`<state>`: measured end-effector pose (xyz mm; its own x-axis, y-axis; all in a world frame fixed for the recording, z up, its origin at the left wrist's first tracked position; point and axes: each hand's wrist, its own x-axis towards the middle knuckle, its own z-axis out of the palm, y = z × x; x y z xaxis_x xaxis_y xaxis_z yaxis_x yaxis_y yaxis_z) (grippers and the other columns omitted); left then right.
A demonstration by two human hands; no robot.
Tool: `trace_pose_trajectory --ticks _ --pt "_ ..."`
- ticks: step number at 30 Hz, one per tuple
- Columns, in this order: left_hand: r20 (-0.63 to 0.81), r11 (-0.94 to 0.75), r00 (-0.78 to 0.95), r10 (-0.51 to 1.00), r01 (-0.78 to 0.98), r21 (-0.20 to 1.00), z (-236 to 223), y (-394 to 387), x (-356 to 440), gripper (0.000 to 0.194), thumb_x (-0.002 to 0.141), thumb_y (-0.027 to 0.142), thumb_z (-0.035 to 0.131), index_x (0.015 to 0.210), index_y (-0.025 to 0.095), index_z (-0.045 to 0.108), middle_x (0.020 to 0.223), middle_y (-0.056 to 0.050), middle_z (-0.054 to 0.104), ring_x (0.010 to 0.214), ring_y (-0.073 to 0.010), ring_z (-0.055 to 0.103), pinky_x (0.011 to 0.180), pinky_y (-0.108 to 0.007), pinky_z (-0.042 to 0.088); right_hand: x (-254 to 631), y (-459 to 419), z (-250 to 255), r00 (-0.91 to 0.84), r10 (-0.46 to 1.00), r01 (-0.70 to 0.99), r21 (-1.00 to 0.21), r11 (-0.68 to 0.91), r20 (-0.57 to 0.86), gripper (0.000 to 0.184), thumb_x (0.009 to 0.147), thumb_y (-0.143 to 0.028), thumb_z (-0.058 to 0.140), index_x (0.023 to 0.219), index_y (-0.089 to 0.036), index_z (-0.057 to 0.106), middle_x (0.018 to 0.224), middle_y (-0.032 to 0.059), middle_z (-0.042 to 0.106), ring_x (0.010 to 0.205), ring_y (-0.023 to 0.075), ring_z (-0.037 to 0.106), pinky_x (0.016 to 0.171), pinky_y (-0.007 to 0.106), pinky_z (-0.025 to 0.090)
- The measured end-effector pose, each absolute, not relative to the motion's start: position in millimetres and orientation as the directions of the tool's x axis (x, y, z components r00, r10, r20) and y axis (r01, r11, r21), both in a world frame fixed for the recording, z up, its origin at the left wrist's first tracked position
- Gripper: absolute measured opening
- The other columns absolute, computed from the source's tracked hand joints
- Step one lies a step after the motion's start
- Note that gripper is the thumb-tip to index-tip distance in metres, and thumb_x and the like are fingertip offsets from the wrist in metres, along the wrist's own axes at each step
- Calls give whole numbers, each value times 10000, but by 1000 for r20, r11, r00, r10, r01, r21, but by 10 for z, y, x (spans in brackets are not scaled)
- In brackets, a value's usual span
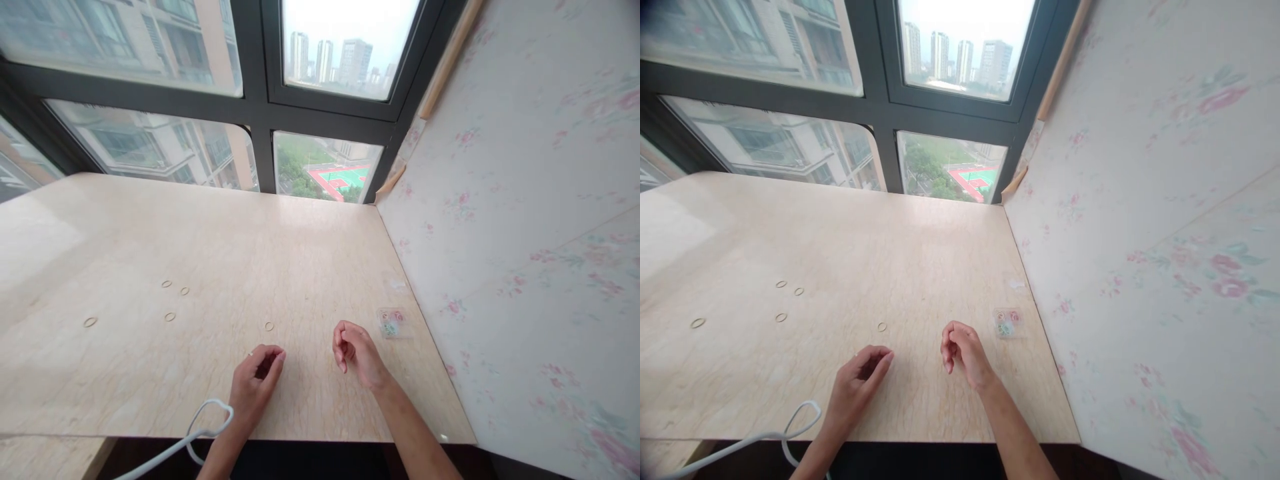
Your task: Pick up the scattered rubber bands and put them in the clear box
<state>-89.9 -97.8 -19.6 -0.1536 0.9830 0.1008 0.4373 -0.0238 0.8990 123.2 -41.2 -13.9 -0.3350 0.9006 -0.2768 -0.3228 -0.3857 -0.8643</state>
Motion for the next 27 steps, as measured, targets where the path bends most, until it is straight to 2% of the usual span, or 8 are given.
trace_pose_trajectory --ticks 8,13,18,23,27 --pt "68 4 -138 988 461 887 -216 -971 -907 214 851 364 547 793 180 640 682 -13 640 597 -151 608 542 -239 486 1249 -342 -160 -412 880 -274 -889 -366 -235 72 690 -203 574 683 -181 506 567 -42 603 358 59 494 346 159 360" --pt "76 1 -145 986 473 881 -231 -973 -904 212 850 367 549 797 183 641 684 -12 644 601 -152 610 549 -240 488 1260 -338 -167 -471 858 -236 -908 -346 -205 188 708 -245 651 838 -180 532 669 -25 661 363 62 511 361 177 390" --pt "89 -7 -152 984 470 882 -260 -981 -902 213 849 372 551 799 185 641 688 -13 651 603 -153 613 548 -240 485 1268 -351 -143 -465 858 -200 -918 -342 -219 275 768 -326 663 965 -147 597 784 47 719 388 56 533 412 189 417" --pt "115 -20 -164 980 489 872 -274 -1003 -888 213 855 368 537 803 187 636 691 -15 651 613 -156 612 564 -251 482 1240 -371 -137 -432 872 -171 -929 -329 -229 306 768 -369 700 961 -137 654 900 102 739 450 69 571 468 210 466" --pt "128 -27 -167 978 503 864 -255 -1017 -876 219 862 368 520 802 187 629 701 -19 649 625 -157 610 575 -258 481 1210 -389 -141 -374 901 -136 -948 -287 -219 297 767 -415 713 860 -135 683 801 75 737 438 74 575 446 200 460"
